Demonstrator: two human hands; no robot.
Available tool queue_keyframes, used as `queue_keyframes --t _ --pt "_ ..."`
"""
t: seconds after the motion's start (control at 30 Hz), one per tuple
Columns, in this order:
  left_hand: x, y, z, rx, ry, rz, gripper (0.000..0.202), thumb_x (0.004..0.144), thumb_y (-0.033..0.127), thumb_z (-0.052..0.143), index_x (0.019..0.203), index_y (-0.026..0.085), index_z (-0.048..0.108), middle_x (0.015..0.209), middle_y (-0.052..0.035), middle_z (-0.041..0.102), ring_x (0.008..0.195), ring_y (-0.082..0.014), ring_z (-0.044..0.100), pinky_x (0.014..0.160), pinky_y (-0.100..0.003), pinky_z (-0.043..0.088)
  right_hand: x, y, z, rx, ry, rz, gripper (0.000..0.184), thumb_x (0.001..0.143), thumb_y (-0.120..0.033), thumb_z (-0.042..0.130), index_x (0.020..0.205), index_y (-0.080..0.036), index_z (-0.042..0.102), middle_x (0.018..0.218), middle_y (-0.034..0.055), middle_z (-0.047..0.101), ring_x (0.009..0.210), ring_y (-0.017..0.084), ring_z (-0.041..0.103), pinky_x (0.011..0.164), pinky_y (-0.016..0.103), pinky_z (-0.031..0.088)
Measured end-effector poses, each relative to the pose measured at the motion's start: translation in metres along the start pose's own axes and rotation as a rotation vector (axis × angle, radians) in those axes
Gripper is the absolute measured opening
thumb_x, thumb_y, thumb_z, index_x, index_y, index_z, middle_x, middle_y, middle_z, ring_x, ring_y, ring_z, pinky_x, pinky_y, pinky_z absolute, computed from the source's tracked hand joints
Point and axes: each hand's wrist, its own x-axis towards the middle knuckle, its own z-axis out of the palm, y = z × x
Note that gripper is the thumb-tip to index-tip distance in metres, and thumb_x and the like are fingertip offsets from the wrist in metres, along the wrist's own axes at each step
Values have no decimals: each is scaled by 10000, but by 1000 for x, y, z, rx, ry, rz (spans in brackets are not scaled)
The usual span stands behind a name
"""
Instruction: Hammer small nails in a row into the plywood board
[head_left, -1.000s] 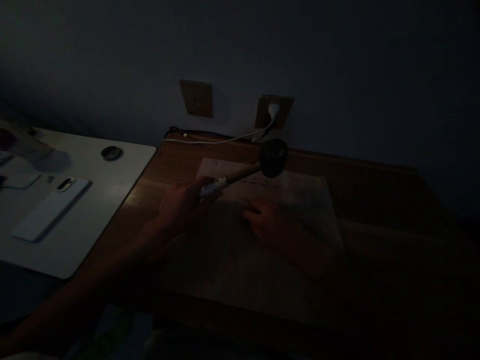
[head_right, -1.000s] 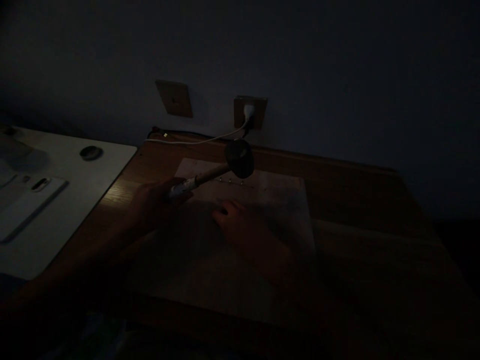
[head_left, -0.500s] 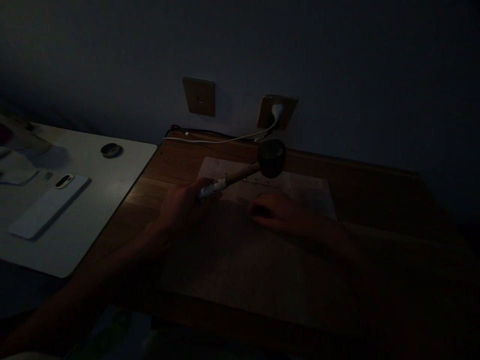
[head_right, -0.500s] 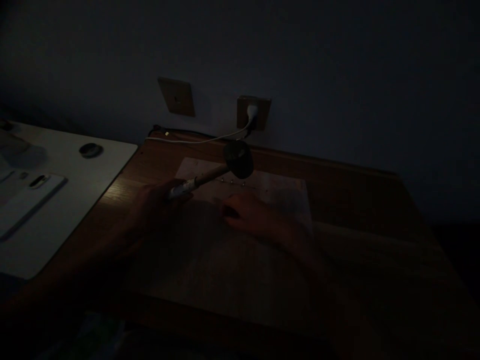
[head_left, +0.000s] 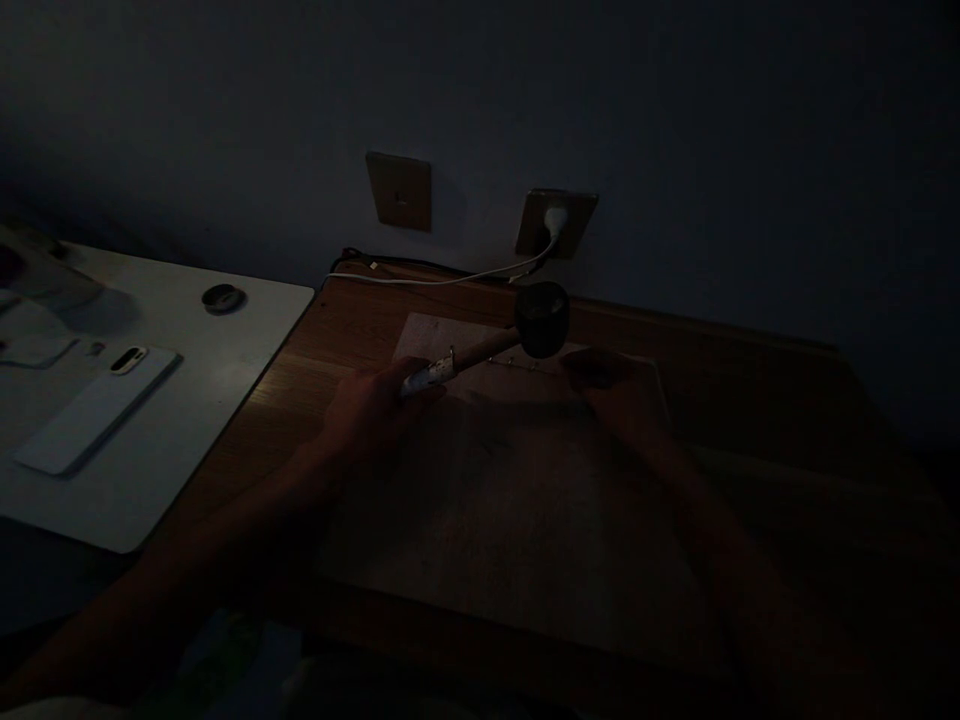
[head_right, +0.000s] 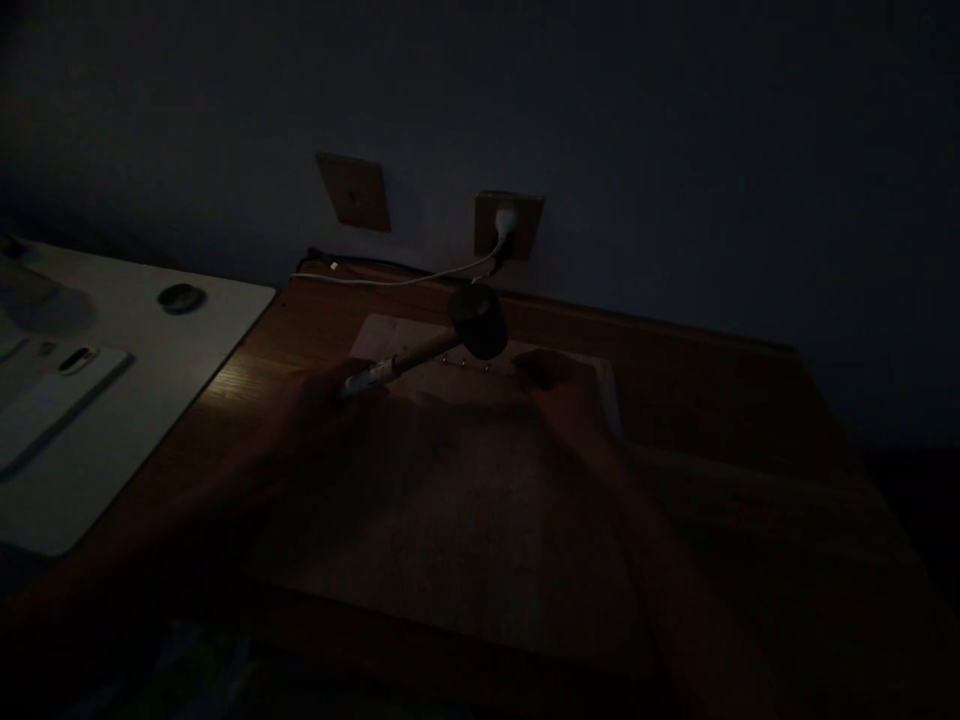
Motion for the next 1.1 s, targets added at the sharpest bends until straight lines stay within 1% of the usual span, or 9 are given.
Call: queue_keyframes --t 0.17,0.3,0.4,0.47,0.6,0.77,0.9,1.0,1.1 --pt "0 1 0 26 -5 -30 509 955 585 600 1313 252 744 980 -71 821 822 -260 755 649 -300 477 0 3 1 -119 -52 -92 122 850 -296 686 917 -298 788 1064 75 830 1026 329 773 991 550 588" --pt "0 2 -1 30 -12 -11 505 954 583 596 1304 252 748 983 -68 822 839 -266 759 662 -306 477 1 6 2 -223 -55 -147 138 868 -279 655 935 -286 776 1066 87 816 1029 330 766 963 530 590" --pt "-1 5 -3 45 -14 15 509 961 590 585 1297 245 749 962 -68 820 791 -254 748 636 -300 454 1 6 3 -264 -41 -118 85 876 -288 671 911 -284 748 1004 84 809 965 315 766 904 487 596" --pt "-1 8 -6 51 -20 41 504 970 586 578 1298 243 748 951 -64 819 759 -241 739 620 -294 442 1 5 4 -273 -29 -87 72 881 -314 695 938 -284 729 946 77 802 899 299 762 836 445 594" --pt "1 16 -9 96 -3 103 466 986 563 586 1286 247 751 959 -58 819 752 -229 738 615 -289 432 2 1 9 -222 3 -32 190 874 -370 745 1034 -277 702 878 60 787 805 271 748 719 383 569" --pt "7 23 -10 136 4 180 427 999 548 595 1277 261 745 976 -52 824 776 -226 748 639 -287 452 1 -3 10 -224 21 3 278 879 -455 760 1072 -267 696 916 93 790 806 297 744 715 416 567" --pt "14 26 -8 156 -17 210 430 1001 547 596 1287 259 737 1009 -68 826 793 -226 752 668 -288 484 -4 -1 -1 -211 11 13 449 807 -557 809 1121 -263 681 1026 115 783 886 324 741 783 475 592" --pt "17 30 -8 191 -65 215 416 997 530 612 1296 269 736 1012 -71 826 808 -235 753 701 -298 507 -12 1 -11 -236 62 -33 603 755 -522 838 1255 -239 652 1225 153 746 1065 352 720 933 532 583" --pt "17 32 -9 220 -76 217 402 991 521 627 1282 269 742 1014 -76 827 821 -248 756 715 -310 516 -22 2 -18 -264 109 -62 666 772 -507 830 1348 -246 619 1335 159 702 1205 375 672 1025 564 550"
